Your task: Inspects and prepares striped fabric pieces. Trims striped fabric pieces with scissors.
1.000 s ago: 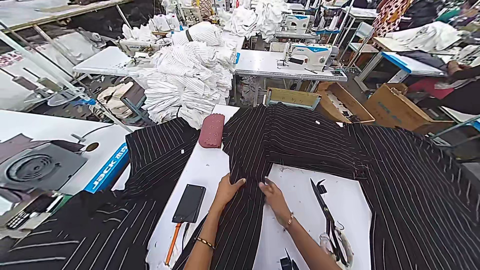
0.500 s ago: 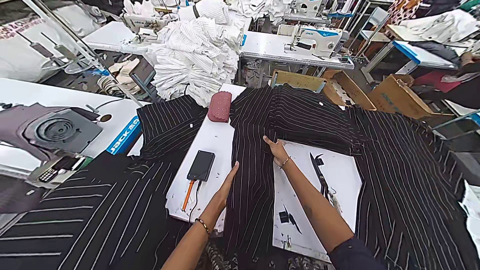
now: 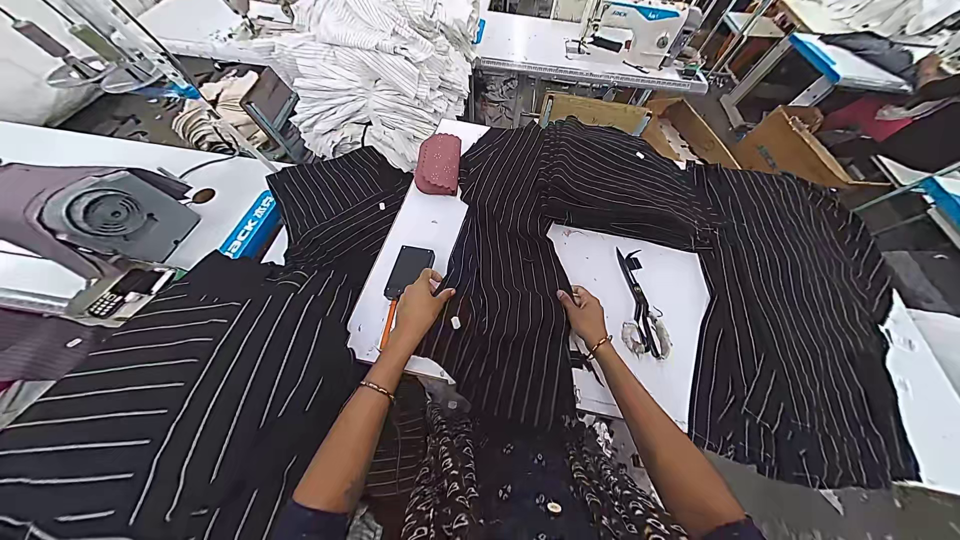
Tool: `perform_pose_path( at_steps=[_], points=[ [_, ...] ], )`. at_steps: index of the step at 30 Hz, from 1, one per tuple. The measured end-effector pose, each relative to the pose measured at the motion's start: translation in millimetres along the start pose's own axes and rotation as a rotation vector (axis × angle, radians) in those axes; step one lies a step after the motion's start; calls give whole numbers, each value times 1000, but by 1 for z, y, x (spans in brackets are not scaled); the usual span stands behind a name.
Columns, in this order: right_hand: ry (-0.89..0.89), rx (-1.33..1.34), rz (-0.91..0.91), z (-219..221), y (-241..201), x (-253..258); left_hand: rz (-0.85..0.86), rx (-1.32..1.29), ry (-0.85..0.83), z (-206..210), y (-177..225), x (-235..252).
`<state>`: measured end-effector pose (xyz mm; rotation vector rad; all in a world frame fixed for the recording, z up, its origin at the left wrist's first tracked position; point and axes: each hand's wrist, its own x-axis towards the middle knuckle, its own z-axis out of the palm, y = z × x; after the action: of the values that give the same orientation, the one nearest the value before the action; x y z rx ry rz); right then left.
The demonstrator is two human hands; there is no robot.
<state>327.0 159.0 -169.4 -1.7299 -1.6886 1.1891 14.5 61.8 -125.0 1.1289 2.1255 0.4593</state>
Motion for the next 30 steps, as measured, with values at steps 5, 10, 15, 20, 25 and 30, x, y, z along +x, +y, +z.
perform_pose_path(
  at_steps=[5,10,15,20,25,30],
  points=[
    [-65,-36,-296,-9,43,-55,207,-12,82,19,-5,-38],
    [-240,-45,0,-57,59,-136,162,-276,-83,54,-14,-78],
    [40,-86,-56,-53,56,-137,199,-246,-47,72,-13,-82],
    [-81,-216,10,-8,11,-118,129,-188,-174,72,-10,-73],
    [-215,-343,126,-5,-1,-108,34,-373,-177,68,-19,-69],
    [-197,-428,144,-5,-8,-117,-24,-561,-171,66,-28,-65]
  ],
)
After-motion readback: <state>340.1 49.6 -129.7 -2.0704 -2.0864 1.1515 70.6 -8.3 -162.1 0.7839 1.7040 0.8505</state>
